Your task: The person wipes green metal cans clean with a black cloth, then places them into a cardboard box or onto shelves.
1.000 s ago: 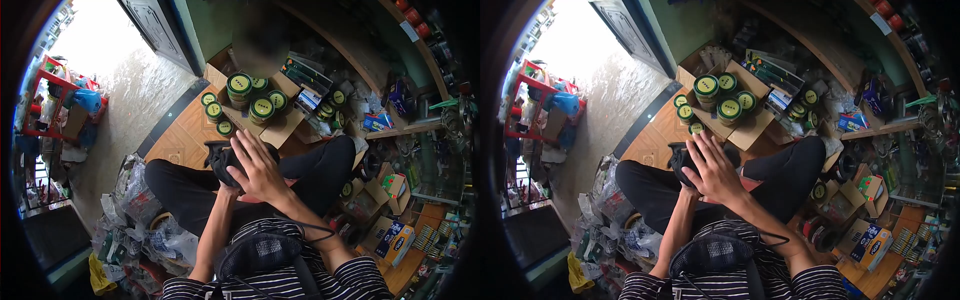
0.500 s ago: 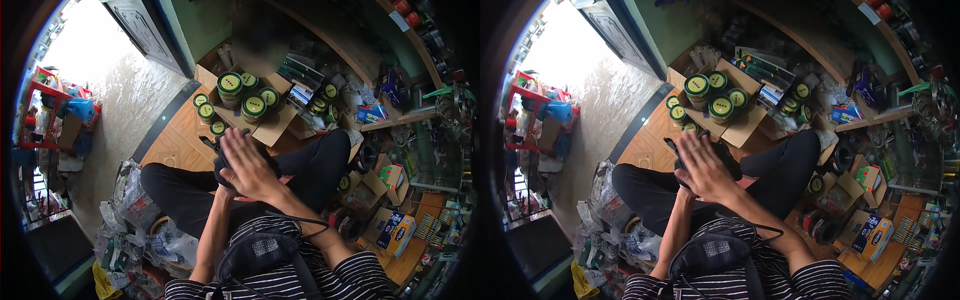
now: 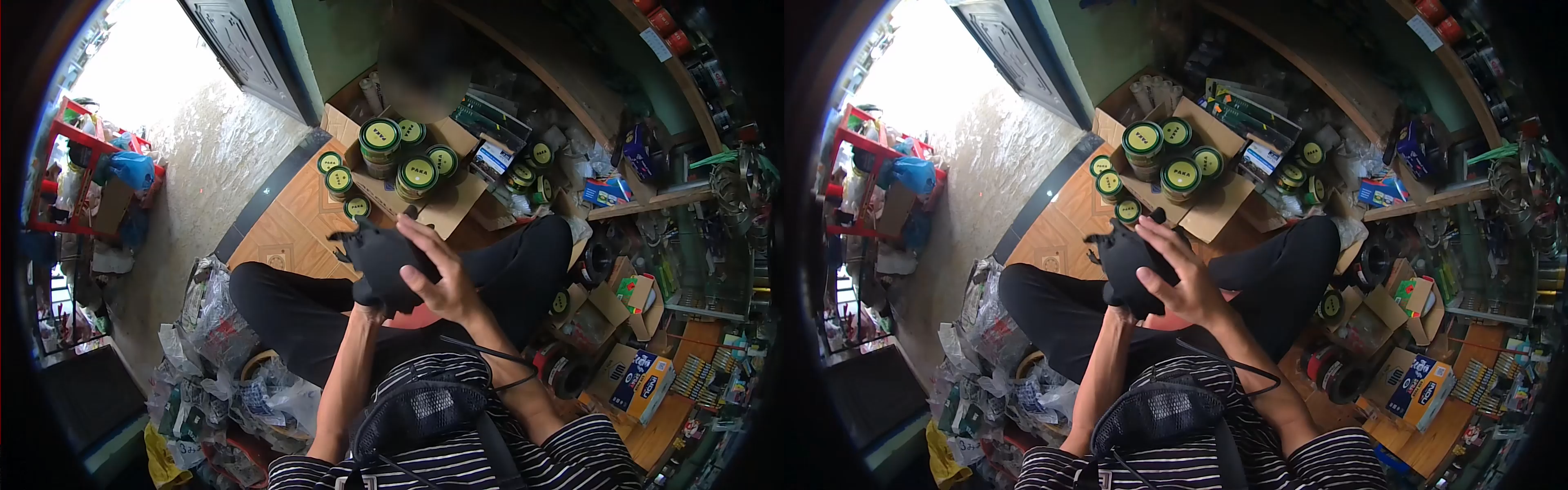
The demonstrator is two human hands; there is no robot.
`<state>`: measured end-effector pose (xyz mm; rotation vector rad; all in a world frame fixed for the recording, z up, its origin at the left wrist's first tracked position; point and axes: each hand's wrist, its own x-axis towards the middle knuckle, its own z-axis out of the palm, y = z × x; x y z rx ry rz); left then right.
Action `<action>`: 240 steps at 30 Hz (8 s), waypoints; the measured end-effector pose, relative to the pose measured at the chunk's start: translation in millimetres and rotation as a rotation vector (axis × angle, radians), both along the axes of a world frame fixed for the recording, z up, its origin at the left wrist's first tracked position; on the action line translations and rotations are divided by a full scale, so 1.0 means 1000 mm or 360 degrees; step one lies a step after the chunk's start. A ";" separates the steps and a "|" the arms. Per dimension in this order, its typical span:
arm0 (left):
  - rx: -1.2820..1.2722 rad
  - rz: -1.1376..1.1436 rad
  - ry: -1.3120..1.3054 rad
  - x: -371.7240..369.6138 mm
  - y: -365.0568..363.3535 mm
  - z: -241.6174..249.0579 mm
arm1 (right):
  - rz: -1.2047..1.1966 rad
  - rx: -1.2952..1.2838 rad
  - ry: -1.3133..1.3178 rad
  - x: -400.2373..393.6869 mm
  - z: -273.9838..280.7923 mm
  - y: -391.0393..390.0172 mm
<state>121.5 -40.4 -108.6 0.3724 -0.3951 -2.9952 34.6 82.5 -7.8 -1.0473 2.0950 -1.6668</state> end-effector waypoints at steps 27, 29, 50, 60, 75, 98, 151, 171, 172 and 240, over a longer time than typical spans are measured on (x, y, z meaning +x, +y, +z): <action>-0.0367 -0.0080 -0.0264 0.015 0.006 -0.064 | 0.0005 0.0680 0.0032 -0.016 0.006 -0.021; -0.0607 -0.0127 -0.0278 0.014 0.001 -0.058 | 0.0077 0.0682 -0.0080 -0.029 0.018 -0.021; -0.0331 0.0401 -0.0063 0.008 0.004 -0.064 | -0.0156 0.0467 0.0850 0.034 -0.033 -0.021; -0.0409 0.0270 -0.0096 -0.007 -0.007 -0.028 | -0.0309 0.0232 0.0535 -0.006 -0.007 -0.020; 0.0098 0.0381 -0.0617 -0.001 -0.001 -0.024 | 0.0113 0.0801 0.1051 0.033 -0.059 -0.001; -0.0619 0.0097 -0.0162 -0.002 0.012 0.011 | -0.0307 -0.0017 -0.0381 -0.046 -0.019 -0.009; -0.0563 0.0152 -0.0312 0.001 0.013 -0.026 | -0.0185 0.0243 0.0169 -0.007 -0.035 -0.006; 0.0240 0.0010 -0.0174 0.003 0.001 -0.019 | 0.0075 0.0726 0.0584 -0.003 -0.025 -0.004; 0.0146 0.0034 -0.0210 0.006 0.005 -0.026 | 0.0148 0.0644 0.0543 -0.003 -0.022 -0.006; -0.0289 -0.0029 0.0053 -0.012 -0.009 -0.004 | 0.0264 -0.0830 -0.1055 0.001 0.090 0.027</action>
